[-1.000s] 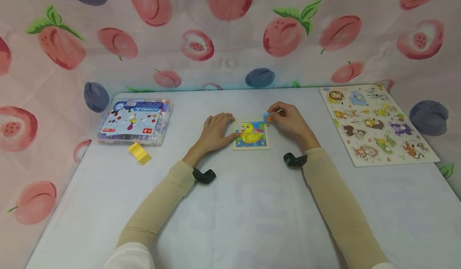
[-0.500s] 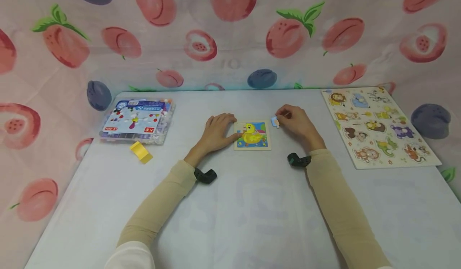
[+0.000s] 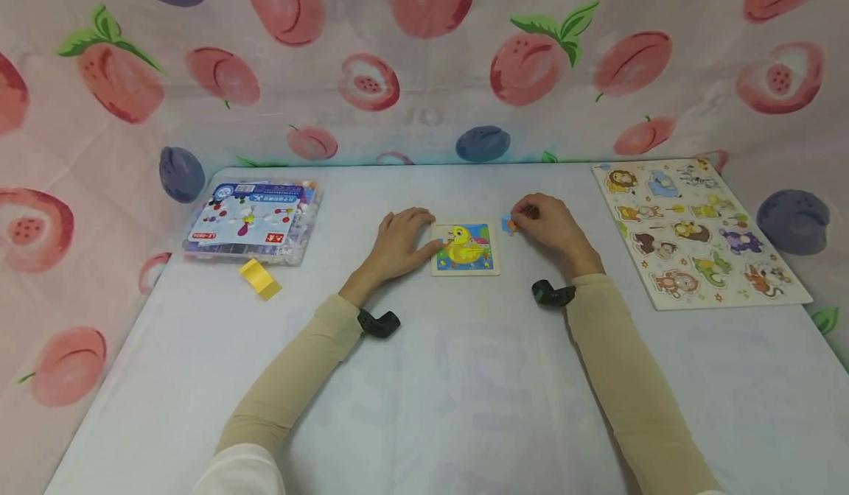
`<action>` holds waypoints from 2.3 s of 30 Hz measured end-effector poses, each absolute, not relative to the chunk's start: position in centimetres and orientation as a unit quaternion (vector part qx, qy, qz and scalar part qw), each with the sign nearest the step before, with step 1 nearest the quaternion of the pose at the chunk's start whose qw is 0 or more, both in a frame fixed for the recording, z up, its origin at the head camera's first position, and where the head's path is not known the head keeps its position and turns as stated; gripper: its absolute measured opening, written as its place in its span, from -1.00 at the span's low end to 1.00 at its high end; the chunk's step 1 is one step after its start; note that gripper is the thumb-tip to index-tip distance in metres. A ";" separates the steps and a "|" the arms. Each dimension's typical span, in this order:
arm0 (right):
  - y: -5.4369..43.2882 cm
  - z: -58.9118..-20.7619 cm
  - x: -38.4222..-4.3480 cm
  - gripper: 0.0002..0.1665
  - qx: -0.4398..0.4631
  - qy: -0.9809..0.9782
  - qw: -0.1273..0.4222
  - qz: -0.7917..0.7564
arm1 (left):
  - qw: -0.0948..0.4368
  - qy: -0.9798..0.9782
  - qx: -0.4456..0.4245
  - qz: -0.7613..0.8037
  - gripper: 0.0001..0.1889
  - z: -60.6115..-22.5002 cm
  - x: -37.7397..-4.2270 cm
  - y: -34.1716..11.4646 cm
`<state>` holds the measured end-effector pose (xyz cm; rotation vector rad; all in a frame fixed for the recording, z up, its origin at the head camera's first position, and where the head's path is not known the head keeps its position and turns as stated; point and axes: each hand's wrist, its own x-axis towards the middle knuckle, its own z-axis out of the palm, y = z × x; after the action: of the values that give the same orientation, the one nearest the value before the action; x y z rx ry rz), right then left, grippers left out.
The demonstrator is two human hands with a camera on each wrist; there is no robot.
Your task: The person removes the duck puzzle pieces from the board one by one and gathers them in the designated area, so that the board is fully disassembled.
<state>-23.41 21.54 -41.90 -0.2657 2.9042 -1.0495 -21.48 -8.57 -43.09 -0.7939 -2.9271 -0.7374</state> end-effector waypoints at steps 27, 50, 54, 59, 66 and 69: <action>17.1 -40.7 -23.3 -0.76 -0.258 0.883 0.090 -0.382 | -0.018 -0.894 -0.403 -0.195 -0.51 -42.4 -18.0 -8.7; 14.4 -41.2 -23.8 -0.67 -0.342 0.890 0.094 -0.286 | 0.008 -0.893 -0.410 -0.188 -0.52 -42.5 -17.9 -8.5; 14.1 -41.1 -23.7 -0.68 -0.338 0.895 0.091 -0.275 | 0.002 -0.894 -0.406 -0.190 -0.52 -42.6 -18.0 -8.5; 14.0 -41.1 -23.6 -0.67 -0.337 0.895 0.090 -0.278 | -0.002 -0.892 -0.406 -0.199 -0.52 -42.5 -17.8 -8.6; 14.0 -41.2 -23.6 -0.68 -0.333 0.892 0.084 -0.294 | -0.001 -0.893 -0.403 -0.200 -0.52 -42.4 -17.8 -8.7; 14.0 -41.3 -23.5 -0.69 -0.335 0.889 0.080 -0.301 | -0.007 -0.896 -0.396 -0.200 -0.51 -42.4 -17.6 -8.5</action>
<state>-23.52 14.01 -41.29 -1.0034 2.6602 -0.9007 -17.65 -8.54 -42.41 -1.2480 -2.8284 -0.6302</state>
